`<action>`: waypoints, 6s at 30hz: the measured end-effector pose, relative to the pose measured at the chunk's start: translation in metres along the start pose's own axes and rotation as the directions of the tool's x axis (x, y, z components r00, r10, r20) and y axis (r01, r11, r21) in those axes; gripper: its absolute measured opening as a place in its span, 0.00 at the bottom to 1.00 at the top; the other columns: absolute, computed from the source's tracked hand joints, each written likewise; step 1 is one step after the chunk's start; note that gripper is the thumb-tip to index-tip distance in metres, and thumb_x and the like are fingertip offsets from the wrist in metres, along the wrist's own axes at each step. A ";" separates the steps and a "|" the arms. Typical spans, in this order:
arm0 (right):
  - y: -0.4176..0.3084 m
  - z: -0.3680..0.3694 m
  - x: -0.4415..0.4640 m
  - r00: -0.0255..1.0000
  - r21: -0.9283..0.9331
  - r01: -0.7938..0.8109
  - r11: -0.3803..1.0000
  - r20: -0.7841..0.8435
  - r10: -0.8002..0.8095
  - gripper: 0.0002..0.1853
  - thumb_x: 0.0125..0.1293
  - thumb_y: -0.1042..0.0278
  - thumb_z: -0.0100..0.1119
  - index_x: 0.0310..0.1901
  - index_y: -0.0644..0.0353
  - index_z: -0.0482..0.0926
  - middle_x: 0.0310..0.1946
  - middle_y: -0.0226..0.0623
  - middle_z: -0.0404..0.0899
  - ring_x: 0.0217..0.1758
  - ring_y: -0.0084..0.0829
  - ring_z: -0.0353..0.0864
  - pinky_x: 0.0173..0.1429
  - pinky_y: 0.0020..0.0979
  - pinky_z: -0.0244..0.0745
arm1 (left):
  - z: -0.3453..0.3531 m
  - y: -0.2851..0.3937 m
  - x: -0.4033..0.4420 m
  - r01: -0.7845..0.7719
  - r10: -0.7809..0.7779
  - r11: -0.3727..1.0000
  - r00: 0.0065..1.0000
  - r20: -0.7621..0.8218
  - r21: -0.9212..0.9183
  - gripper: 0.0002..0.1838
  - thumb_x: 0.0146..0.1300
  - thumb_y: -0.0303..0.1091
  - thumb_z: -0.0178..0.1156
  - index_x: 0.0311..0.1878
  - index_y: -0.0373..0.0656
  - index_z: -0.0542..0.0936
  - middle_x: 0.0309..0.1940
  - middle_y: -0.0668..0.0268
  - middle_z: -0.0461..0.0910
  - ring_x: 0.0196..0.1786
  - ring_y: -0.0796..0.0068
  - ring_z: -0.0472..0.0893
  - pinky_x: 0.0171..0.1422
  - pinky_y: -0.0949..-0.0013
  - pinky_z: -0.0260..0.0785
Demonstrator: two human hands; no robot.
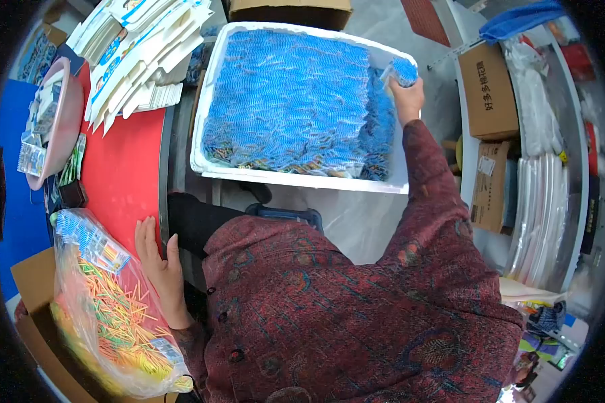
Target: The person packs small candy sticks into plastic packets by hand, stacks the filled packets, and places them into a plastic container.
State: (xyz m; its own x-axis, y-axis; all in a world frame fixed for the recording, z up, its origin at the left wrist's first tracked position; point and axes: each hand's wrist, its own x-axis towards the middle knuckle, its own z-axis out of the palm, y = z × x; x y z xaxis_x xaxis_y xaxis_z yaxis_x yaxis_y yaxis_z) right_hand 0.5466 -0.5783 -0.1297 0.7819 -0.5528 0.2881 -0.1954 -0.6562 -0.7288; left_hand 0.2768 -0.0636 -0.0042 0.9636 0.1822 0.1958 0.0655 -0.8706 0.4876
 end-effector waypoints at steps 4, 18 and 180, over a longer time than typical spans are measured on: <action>0.020 0.025 0.020 0.999 -0.168 0.047 0.985 -0.007 -0.049 0.28 0.51 0.58 0.72 0.51 0.61 0.74 0.42 0.39 0.81 0.46 0.32 0.80 0.52 0.33 0.73 | -0.001 0.004 0.002 0.026 -0.026 1.000 0.999 0.026 0.016 0.23 0.59 0.24 0.61 0.59 0.38 0.72 0.61 0.54 0.68 0.68 0.53 0.63 0.70 0.57 0.56; 0.064 0.089 0.056 0.797 0.502 -0.439 0.745 0.600 0.065 0.21 0.56 0.73 0.61 0.54 0.61 0.74 0.46 0.35 0.79 0.49 0.29 0.78 0.55 0.32 0.71 | -0.003 0.010 0.006 0.057 -0.062 0.996 0.995 0.076 0.066 0.19 0.63 0.26 0.57 0.58 0.37 0.72 0.60 0.54 0.68 0.66 0.55 0.65 0.69 0.60 0.56; 0.127 0.070 0.017 0.934 -0.287 0.185 0.940 0.347 -0.078 0.23 0.58 0.56 0.62 0.53 0.58 0.75 0.45 0.44 0.81 0.51 0.39 0.80 0.51 0.35 0.73 | -0.018 0.015 -0.003 0.344 -0.381 0.634 0.918 0.108 -0.693 0.18 0.69 0.23 0.51 0.61 0.34 0.70 0.50 0.60 0.78 0.54 0.75 0.75 0.61 0.73 0.64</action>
State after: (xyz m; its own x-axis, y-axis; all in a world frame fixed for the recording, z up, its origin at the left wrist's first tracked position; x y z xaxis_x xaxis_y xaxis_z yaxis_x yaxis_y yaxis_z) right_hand 0.5761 -0.6354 -0.2607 0.9516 -0.2869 0.1105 -0.2086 -0.8666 -0.4534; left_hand 0.2702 -0.0683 0.0180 0.8878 0.4497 -0.0976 0.1934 -0.1722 0.9659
